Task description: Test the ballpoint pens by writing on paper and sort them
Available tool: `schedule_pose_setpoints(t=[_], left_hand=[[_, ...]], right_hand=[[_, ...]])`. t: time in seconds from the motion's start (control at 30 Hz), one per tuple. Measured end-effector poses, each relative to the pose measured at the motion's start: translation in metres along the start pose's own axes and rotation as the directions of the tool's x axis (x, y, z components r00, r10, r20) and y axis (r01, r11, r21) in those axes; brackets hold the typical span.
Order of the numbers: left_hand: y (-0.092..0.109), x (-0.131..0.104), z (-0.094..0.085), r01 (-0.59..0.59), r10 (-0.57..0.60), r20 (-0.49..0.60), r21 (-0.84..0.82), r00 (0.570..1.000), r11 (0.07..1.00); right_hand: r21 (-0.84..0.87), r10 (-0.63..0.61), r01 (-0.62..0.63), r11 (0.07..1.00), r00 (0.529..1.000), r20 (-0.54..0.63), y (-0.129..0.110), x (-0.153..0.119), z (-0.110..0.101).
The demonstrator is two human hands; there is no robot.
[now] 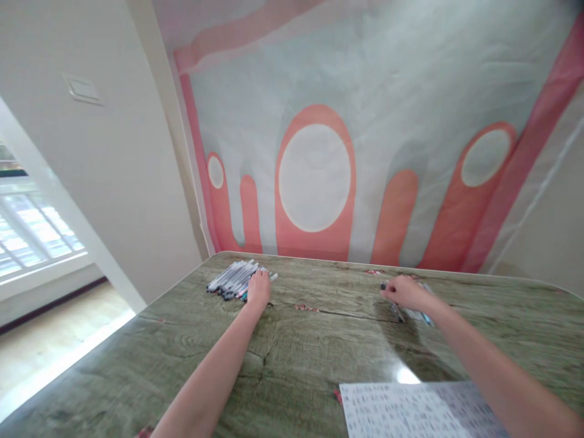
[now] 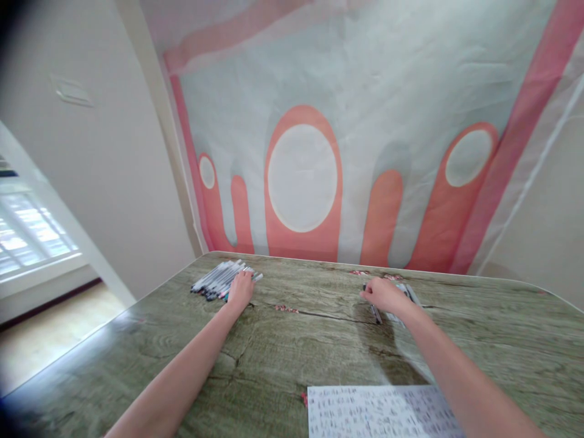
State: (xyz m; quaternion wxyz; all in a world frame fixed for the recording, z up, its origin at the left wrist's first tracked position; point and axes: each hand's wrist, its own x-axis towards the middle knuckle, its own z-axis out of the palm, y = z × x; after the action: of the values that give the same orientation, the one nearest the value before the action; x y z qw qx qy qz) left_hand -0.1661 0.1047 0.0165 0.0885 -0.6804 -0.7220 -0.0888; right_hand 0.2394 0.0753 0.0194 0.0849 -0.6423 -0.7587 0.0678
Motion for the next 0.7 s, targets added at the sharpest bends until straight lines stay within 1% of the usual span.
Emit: schedule_pose_setpoints(t=[0.1, 0.2, 0.3, 0.37, 0.43, 0.5, 0.6, 0.67, 0.7], left_hand=[[0.002, 0.005, 0.010, -0.042, 0.043, -0.059, 0.028, 0.997, 0.999], [0.004, 0.009, 0.015, -0.038, 0.040, -0.051, 0.036, 0.998, 0.999], [0.008, 0.013, 0.014, -0.034, 0.036, -0.041, 0.033, 0.999, 0.999], [0.018, 0.013, 0.011, -0.048, 0.048, -0.028, -0.004, 0.998, 0.999], [0.035, 0.011, 0.007, -0.083, 0.084, 0.009, -0.082, 0.996, 0.993], [0.057, 0.006, 0.005, -0.130, 0.141, 0.055, -0.176, 0.988, 0.976], [0.093, -0.007, 0.004, -0.182, 0.207, 0.045, -0.320, 0.977, 0.930], [0.114, -0.016, 0.004, -0.195, 0.224, 0.006, -0.467, 0.975, 0.862], [0.124, -0.020, 0.004, -0.192, 0.227, -0.005, -0.549, 0.974, 0.814]], right_hand=[[-0.032, -0.019, 0.019, 0.999, 0.999, -0.025, 0.001, 0.000, 0.002], [-0.036, -0.017, 0.016, 0.999, 0.999, -0.033, 0.001, -0.001, 0.001], [-0.031, 0.006, -0.006, 0.999, 1.000, -0.022, -0.001, -0.002, -0.002], [-0.023, 0.020, -0.021, 1.000, 1.000, -0.021, -0.004, -0.003, -0.004], [0.004, 0.015, -0.015, 1.000, 1.000, -0.020, -0.008, -0.004, -0.005], [0.050, -0.008, 0.009, 0.999, 1.000, -0.017, -0.012, -0.005, -0.005], [0.106, -0.037, 0.040, 0.994, 0.999, -0.026, -0.018, -0.007, -0.003], [0.133, -0.045, 0.051, 0.990, 0.998, -0.046, -0.020, -0.007, -0.002], [0.151, -0.049, 0.058, 0.987, 0.997, -0.062, -0.021, -0.007, -0.003]])
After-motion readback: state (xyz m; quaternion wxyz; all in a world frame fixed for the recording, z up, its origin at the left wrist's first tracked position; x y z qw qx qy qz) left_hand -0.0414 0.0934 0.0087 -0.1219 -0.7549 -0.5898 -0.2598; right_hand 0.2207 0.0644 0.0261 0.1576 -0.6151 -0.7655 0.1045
